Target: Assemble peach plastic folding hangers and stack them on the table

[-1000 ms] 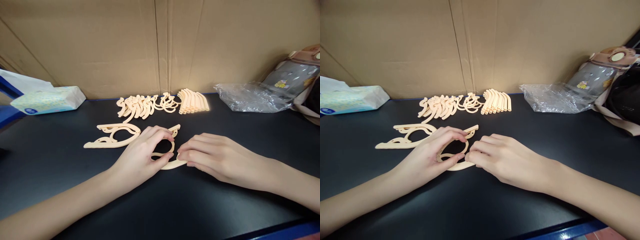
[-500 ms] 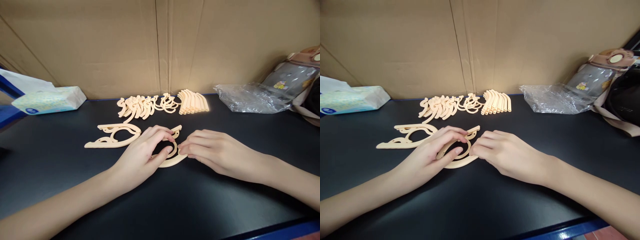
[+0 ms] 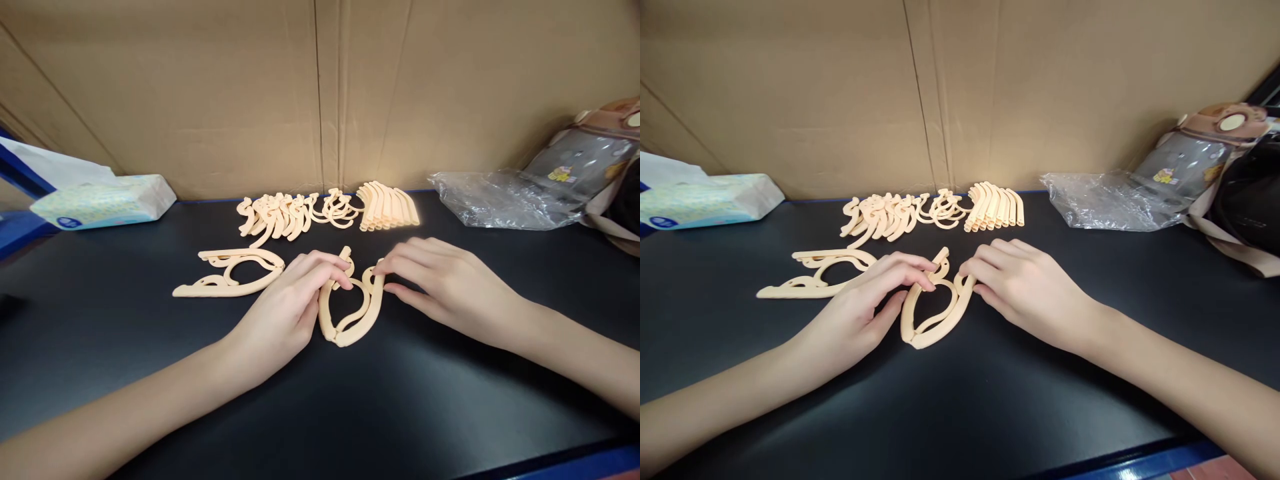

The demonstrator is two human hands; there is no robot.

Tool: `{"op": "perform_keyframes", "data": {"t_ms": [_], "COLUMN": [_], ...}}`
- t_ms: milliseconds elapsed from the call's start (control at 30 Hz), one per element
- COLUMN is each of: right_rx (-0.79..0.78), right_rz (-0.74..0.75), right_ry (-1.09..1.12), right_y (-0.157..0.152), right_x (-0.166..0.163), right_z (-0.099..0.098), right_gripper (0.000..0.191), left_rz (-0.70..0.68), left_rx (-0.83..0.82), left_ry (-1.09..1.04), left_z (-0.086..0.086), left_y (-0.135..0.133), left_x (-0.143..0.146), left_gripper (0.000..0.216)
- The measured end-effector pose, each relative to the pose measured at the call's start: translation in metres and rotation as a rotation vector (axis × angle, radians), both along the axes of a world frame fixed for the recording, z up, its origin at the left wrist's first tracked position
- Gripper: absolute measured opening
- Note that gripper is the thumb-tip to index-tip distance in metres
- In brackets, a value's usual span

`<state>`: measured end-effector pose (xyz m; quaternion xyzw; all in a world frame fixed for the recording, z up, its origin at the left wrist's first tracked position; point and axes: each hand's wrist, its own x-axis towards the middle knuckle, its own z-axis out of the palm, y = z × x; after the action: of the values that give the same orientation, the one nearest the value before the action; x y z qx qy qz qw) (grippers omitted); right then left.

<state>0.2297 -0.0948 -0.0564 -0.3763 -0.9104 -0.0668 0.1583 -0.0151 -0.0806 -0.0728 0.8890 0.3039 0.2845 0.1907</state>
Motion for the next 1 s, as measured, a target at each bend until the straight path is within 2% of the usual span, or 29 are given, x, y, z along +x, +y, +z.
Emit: {"op": "perform_keyframes", "data": {"t_ms": [67,333,500,667,833,900,1000], "right_rx": [0.0,-0.106,-0.156,-0.235,-0.281,-0.269,-0.253], "right_rz": [-0.044,-0.029,-0.008,0.04,0.034,0.046,0.093], "right_ry": [-0.006,0.063,0.044,0.06,0.115,0.138,0.164], "right_y": [0.0,-0.002,-0.003,-0.008,-0.014,-0.015,-0.016], "right_x": [0.001,-0.002,-0.003,-0.008,-0.013,-0.014,-0.013], "right_z": [-0.001,0.003,0.003,0.002,0.003,0.003,0.004], "right_gripper": [0.016,0.022,0.042,0.069,0.07,0.074,0.074], "left_rz": [0.009,0.031,0.058,0.063,0.069,0.052,0.006], "left_rx": [0.003,0.026,0.043,0.06,0.05,0.08,0.16], "left_ry": [0.012,0.072,0.11,0.157,0.217,0.229,0.247], "left_z": [0.001,0.005,0.004,0.003,0.003,0.004,0.005], "left_y": [-0.001,-0.004,-0.005,-0.005,-0.007,-0.007,-0.006], "left_x": [0.0,0.002,0.002,0.001,0.002,0.003,0.003], "left_gripper": [0.029,0.036,0.035,0.045,0.066,0.076,0.078]}}
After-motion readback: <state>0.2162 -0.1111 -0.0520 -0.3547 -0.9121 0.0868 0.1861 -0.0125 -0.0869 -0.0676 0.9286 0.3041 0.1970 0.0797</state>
